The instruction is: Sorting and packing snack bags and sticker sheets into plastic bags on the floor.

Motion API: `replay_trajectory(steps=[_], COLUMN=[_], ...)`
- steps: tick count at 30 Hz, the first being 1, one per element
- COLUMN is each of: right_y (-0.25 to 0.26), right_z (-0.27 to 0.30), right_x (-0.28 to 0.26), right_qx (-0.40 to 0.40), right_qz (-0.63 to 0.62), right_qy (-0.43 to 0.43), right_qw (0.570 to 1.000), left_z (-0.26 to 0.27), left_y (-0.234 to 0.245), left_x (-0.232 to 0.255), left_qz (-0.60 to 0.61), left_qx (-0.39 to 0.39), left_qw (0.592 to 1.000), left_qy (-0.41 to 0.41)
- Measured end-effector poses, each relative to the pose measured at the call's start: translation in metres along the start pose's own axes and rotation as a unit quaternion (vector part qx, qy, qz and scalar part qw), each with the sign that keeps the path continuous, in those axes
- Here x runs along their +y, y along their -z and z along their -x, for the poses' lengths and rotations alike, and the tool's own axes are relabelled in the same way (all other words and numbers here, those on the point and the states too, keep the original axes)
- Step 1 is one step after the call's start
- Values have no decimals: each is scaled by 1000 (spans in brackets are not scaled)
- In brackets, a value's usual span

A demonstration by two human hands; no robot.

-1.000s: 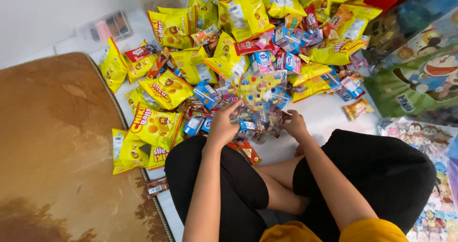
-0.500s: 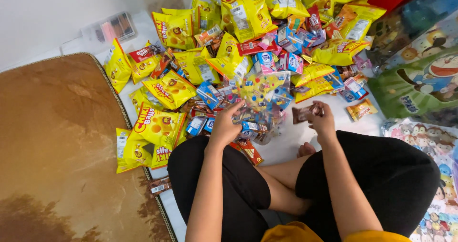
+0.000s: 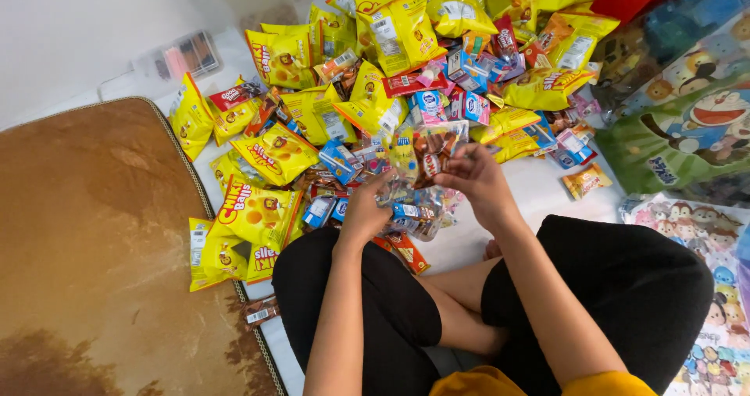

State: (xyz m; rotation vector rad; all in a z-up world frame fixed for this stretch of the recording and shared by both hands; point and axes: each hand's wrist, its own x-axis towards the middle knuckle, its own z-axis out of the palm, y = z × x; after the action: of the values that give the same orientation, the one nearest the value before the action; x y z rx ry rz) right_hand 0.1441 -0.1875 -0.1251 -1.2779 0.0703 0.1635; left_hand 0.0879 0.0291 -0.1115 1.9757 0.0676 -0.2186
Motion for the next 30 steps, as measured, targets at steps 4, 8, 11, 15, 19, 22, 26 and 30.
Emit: replay_trajectory(steps=[4,8,11,15,19,22,26,30], right_y=[-1,14,22,18,7,-10,-12,-11], right_z=[-6,-14,-17,-10,-12,-7,-9,-21], right_x=[30,57,70,78,95,77,76,47], right_qx=[-39,-97,-115,-131,-126,-101,-114,-169], right_qz=[78,303,520,666,727,777,770,634], right_qy=[-46,-57,-15,89,110,168,174,126], right_qw=[995,946,846,729,666,598,603,744], left_z=[-13,-6,2,-1,0,-3,-5,-2], left_y=[-5,1,7,5,5,4,5,8], left_x=[-13,2,20,10,11,8,11,18], left_qz=[-9,-24,-7,-6,18,6,7,1], left_qx=[4,4,-4,-14,-30,-28,-34,-30], left_qw=[1000,1000,1000,1000,999,1000,999,1000], left_qy=[-8,6,0,3,13,-2,-7,-3])
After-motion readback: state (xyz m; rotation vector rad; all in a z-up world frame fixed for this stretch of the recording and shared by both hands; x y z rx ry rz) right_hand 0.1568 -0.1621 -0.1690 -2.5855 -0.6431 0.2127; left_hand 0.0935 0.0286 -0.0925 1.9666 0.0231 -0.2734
